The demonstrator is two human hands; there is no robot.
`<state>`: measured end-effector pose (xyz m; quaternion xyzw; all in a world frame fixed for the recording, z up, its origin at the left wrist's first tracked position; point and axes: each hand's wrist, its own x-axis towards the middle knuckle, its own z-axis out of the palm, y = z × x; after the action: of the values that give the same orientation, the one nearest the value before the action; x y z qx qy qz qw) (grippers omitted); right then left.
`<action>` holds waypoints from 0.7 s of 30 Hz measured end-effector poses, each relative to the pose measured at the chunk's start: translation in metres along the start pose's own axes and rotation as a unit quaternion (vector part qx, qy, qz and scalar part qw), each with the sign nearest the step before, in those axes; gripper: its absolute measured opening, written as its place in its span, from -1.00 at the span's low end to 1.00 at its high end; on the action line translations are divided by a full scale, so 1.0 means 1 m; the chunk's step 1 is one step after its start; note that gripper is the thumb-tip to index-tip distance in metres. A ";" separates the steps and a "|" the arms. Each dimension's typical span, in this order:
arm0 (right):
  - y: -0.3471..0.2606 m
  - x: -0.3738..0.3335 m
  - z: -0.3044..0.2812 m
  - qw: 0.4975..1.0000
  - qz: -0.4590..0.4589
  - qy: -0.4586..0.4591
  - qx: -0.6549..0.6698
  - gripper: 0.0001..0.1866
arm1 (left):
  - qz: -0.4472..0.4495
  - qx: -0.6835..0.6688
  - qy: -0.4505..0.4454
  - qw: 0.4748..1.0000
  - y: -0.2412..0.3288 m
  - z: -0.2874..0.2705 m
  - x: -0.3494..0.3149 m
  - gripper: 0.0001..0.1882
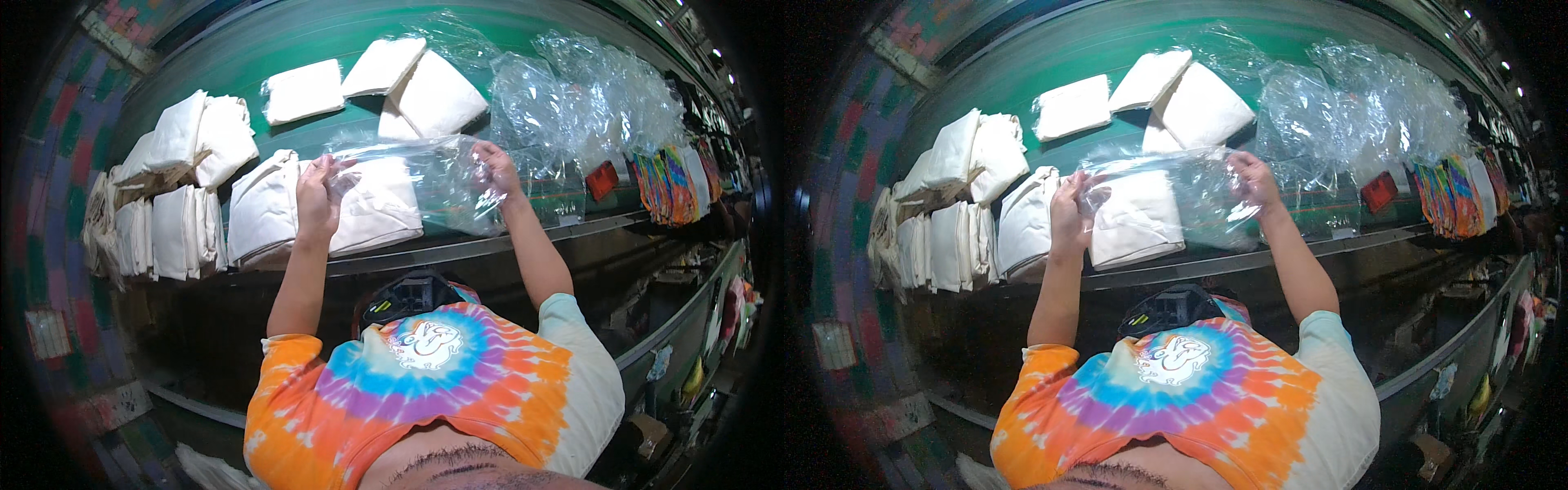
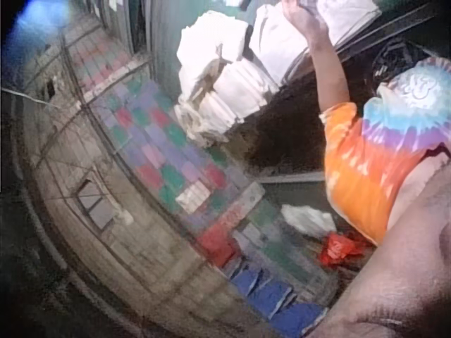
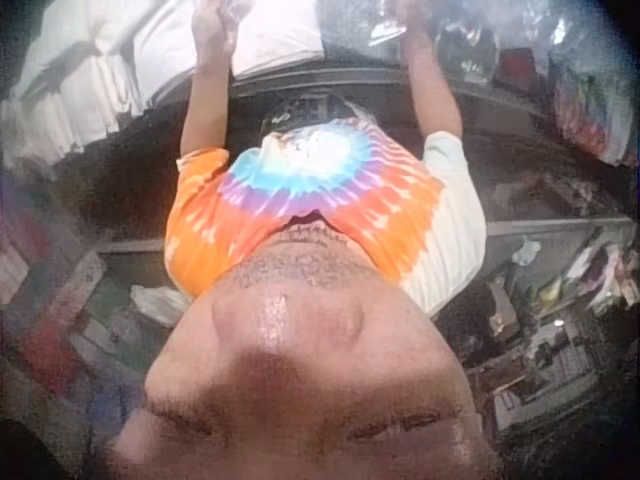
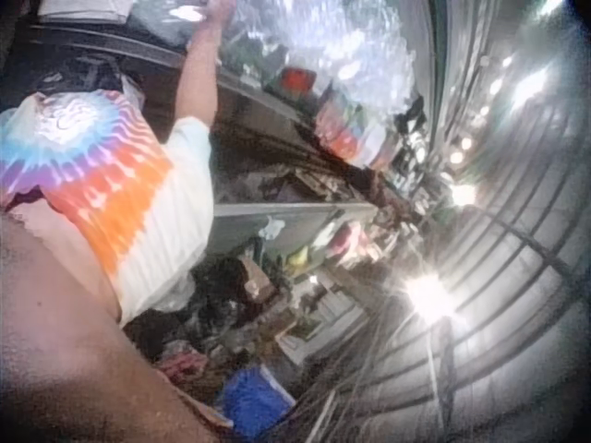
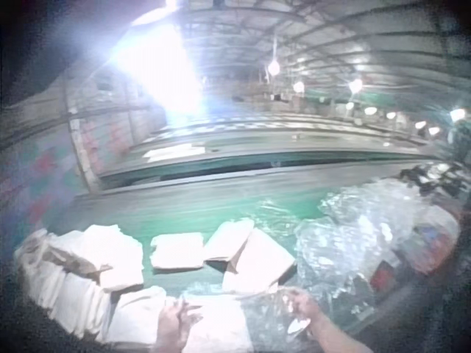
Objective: The person places folded white textile bundles into clear plastic bags on a conveyor belt, seals each bag, and stacks the packaged items. The person handles the bundles one at a time and arranges them in neat stacks on the belt.
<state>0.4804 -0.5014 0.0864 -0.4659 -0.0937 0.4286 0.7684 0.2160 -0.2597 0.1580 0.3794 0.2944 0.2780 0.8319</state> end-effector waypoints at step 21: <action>-0.199 0.006 -0.134 0.939 -0.296 0.174 -0.025 -0.83 | -0.056 0.185 0.020 0.981 -0.179 0.078 0.203 -0.86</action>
<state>0.6709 -0.6218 0.1700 -0.5032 -0.1028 0.0920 0.8531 0.4498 -0.2571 0.0010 0.5039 0.3777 0.1791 0.7559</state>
